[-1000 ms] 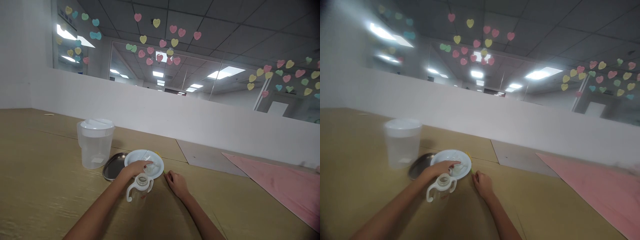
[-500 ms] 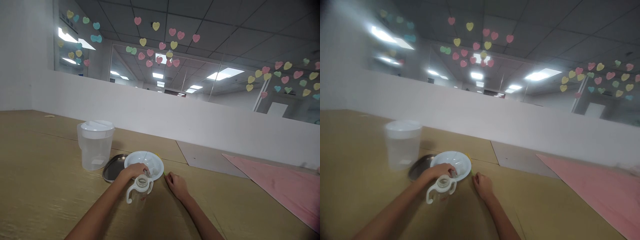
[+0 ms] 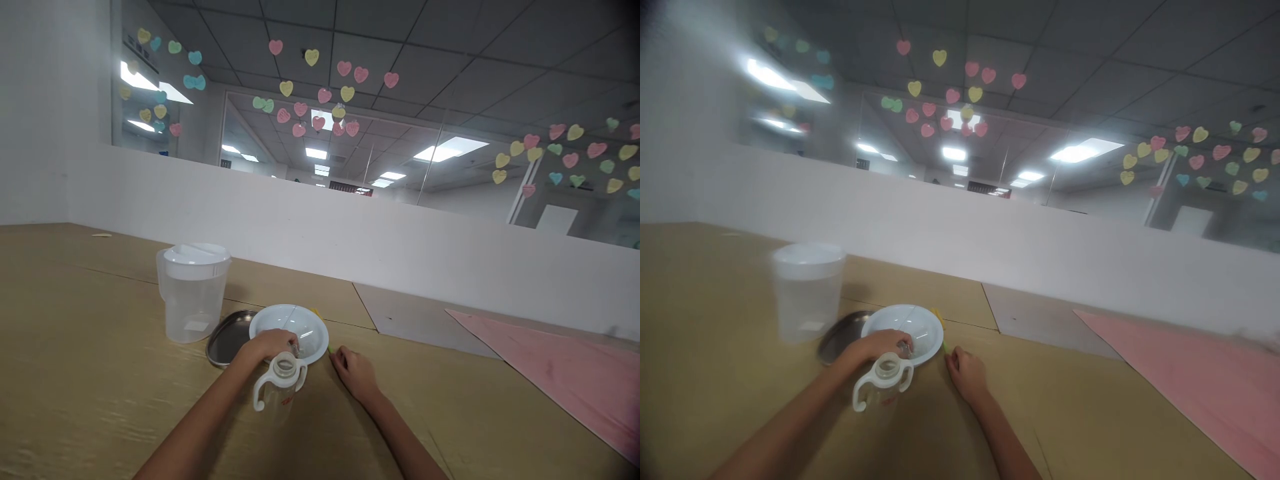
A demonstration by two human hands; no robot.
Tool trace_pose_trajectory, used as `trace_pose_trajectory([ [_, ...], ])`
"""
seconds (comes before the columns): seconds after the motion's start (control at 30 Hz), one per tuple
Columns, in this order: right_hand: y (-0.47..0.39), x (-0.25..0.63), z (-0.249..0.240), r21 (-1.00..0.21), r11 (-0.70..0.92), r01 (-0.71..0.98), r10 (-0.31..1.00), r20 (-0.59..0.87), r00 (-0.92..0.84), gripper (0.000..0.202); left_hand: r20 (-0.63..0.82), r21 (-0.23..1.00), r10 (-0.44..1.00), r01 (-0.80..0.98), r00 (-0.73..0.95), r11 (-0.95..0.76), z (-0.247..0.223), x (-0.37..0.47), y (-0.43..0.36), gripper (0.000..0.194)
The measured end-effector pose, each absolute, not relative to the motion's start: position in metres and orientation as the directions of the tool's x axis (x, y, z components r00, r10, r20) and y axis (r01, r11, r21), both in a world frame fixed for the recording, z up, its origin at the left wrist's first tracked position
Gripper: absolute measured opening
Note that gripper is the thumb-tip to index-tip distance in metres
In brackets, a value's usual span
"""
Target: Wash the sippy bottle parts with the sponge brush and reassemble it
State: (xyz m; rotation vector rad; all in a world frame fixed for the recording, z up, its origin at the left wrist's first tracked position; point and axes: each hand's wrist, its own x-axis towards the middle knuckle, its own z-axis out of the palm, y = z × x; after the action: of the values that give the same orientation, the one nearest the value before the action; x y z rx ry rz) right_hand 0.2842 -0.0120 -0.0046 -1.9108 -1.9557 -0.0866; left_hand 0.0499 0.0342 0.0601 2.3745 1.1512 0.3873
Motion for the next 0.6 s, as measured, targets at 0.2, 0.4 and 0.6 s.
trace_pose_trajectory([
  [0.2, -0.0115, 0.2841, -0.0046, -0.238, 0.064, 0.969, 0.945, 0.326, 0.018, 0.030, 0.017, 0.504, 0.789, 0.677, 0.614, -0.537, 0.0617, 0.0510, 0.0344, 0.028],
  [0.4, -0.0106, 0.2842, -0.0042, -0.237, 0.066, 0.969, 0.946, 0.323, 0.015, 0.028, -0.011, 0.498, 0.789, 0.688, 0.614, -0.529, 0.0621, 0.0511, 0.0346, 0.025],
  [0.6, -0.0118, 0.2850, -0.0053, -0.234, 0.064, 0.970, 0.945, 0.328, 0.016, 0.028, 0.045, 0.520, 0.809, 0.678, 0.586, -0.520, 0.0579, 0.0506, 0.0345, 0.018],
])
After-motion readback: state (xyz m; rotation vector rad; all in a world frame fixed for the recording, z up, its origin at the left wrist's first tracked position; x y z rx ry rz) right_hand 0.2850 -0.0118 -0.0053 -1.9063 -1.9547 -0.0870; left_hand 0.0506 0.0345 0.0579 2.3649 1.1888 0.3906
